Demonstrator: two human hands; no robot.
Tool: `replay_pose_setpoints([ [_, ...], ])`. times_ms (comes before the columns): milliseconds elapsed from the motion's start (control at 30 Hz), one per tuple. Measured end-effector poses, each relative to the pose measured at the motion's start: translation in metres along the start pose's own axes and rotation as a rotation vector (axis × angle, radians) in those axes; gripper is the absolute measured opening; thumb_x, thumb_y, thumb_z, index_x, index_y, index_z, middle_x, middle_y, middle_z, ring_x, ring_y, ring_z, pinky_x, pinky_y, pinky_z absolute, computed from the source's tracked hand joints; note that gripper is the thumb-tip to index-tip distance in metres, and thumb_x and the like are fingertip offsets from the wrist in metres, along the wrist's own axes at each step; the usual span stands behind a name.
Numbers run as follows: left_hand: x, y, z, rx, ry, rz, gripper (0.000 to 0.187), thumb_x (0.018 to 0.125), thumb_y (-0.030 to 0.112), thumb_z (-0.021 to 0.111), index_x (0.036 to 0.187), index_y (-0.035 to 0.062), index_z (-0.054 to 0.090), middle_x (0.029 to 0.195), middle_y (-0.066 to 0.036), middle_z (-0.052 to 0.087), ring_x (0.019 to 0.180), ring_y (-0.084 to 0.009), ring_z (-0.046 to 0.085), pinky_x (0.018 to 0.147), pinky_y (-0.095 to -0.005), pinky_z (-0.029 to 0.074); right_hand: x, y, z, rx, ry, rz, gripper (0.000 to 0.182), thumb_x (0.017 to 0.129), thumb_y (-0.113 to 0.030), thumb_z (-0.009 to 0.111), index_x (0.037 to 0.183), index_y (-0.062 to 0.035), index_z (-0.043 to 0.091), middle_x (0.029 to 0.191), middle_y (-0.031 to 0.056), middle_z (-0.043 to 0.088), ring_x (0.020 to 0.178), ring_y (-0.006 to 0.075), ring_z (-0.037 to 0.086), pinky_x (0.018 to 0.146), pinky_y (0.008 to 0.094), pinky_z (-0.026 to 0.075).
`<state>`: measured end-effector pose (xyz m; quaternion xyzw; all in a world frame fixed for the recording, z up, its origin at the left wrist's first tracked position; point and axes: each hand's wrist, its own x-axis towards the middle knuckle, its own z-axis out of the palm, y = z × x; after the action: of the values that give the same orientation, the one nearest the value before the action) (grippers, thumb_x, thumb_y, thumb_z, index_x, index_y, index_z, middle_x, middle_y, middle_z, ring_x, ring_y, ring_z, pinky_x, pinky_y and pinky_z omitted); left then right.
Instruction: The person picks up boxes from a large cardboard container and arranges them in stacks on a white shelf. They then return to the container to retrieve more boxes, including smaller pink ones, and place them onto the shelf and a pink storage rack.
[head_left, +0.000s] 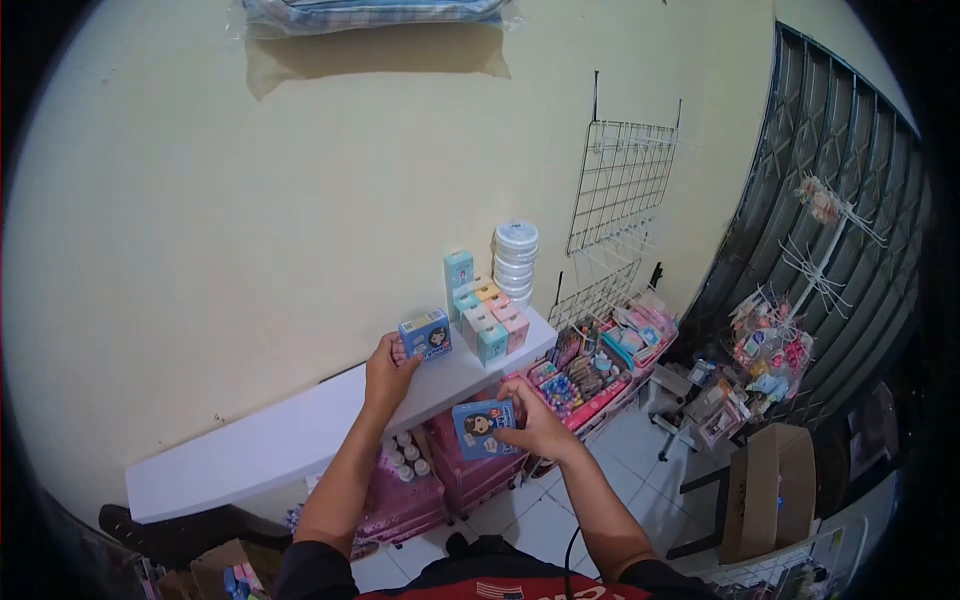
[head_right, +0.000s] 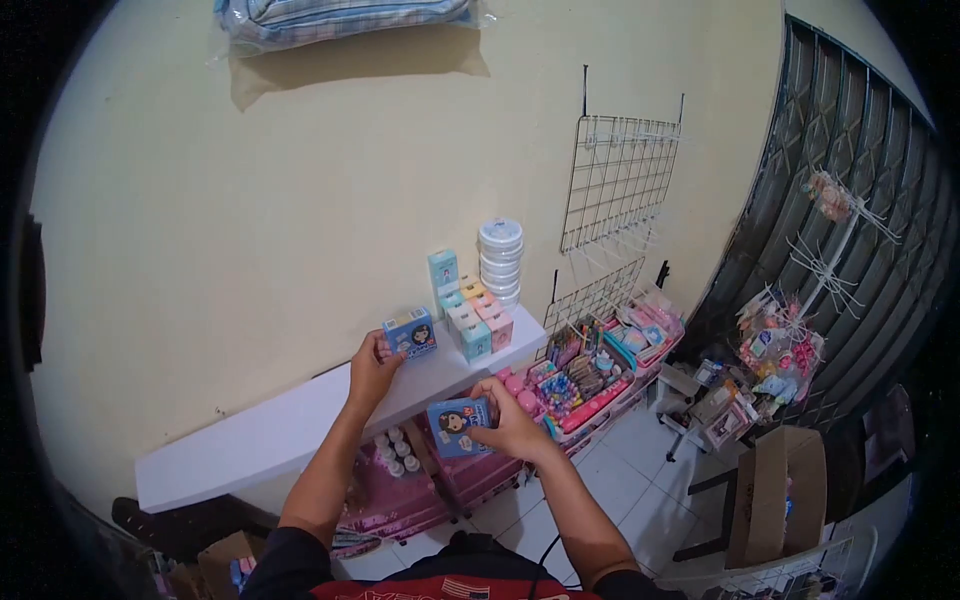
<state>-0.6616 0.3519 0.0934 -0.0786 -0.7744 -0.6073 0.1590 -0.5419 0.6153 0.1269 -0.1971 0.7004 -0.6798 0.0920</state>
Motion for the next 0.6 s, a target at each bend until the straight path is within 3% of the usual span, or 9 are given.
replay_pose_setpoints([
  [133, 0.03, -0.017, 0.01, 0.139, -0.032, 0.093, 0.043, 0.082, -0.003, 0.076, 0.119, -0.0034, 0.055, 0.096, -0.008, 0.069, 0.085, -0.012, 0.066, 0.077, -0.0262, 0.055, 0.023, -0.002, 0.002, 0.053, 0.045, 0.048, 0.053, 0.076, 0.01, 0.072, 0.114, -0.0092, 0.04, 0.101, 0.003, 0.056, 0.098, 0.0106, 0.056, 0.078, 0.0259, 0.046],
  [200, 0.033, -0.023, 0.011, 0.19, -0.047, 0.129, 0.043, 0.082, -0.002, 0.076, 0.119, -0.0038, 0.055, 0.097, -0.01, 0.071, 0.086, -0.0137, 0.068, 0.077, -0.0274, 0.056, 0.028, -0.004, 0.008, -0.081, 0.094, 0.013, 0.053, 0.076, 0.009, 0.073, 0.113, -0.0099, 0.04, 0.104, 0.0038, 0.055, 0.099, 0.0109, 0.056, 0.079, 0.0268, 0.047],
  [267, 0.033, -0.006, 0.012, 0.204, -0.034, 0.139, 0.044, 0.08, 0.005, 0.077, 0.119, -0.0021, 0.057, 0.098, -0.018, 0.071, 0.088, -0.0253, 0.071, 0.076, -0.0338, 0.055, 0.035, 0.012, 0.008, -0.035, 0.085, 0.023, 0.053, 0.076, 0.007, 0.074, 0.113, -0.0102, 0.041, 0.105, 0.004, 0.054, 0.1, 0.0114, 0.056, 0.081, 0.0276, 0.048],
  [467, 0.041, -0.012, 0.012, 0.441, -0.018, 0.26, 0.041, 0.081, 0.014, 0.079, 0.113, -0.0023, 0.058, 0.095, -0.022, 0.071, 0.087, -0.0381, 0.07, 0.074, -0.0431, 0.056, 0.059, 0.035, 0.001, 0.019, 0.049, -0.044, 0.052, 0.075, 0.004, 0.077, 0.111, -0.0102, 0.042, 0.106, 0.0035, 0.052, 0.103, 0.0127, 0.055, 0.084, 0.0297, 0.048],
  [600, 0.044, -0.007, 0.014, 0.55, -0.007, 0.242, 0.04, 0.081, 0.018, 0.079, 0.107, -0.0027, 0.058, 0.093, -0.023, 0.07, 0.084, -0.0382, 0.07, 0.071, -0.044, 0.056, 0.07, 0.025, -0.002, 0.059, 0.044, -0.04, 0.05, 0.075, 0.002, 0.078, 0.108, -0.0098, 0.042, 0.104, 0.0025, 0.05, 0.099, 0.0112, 0.053, 0.084, 0.0276, 0.047],
])
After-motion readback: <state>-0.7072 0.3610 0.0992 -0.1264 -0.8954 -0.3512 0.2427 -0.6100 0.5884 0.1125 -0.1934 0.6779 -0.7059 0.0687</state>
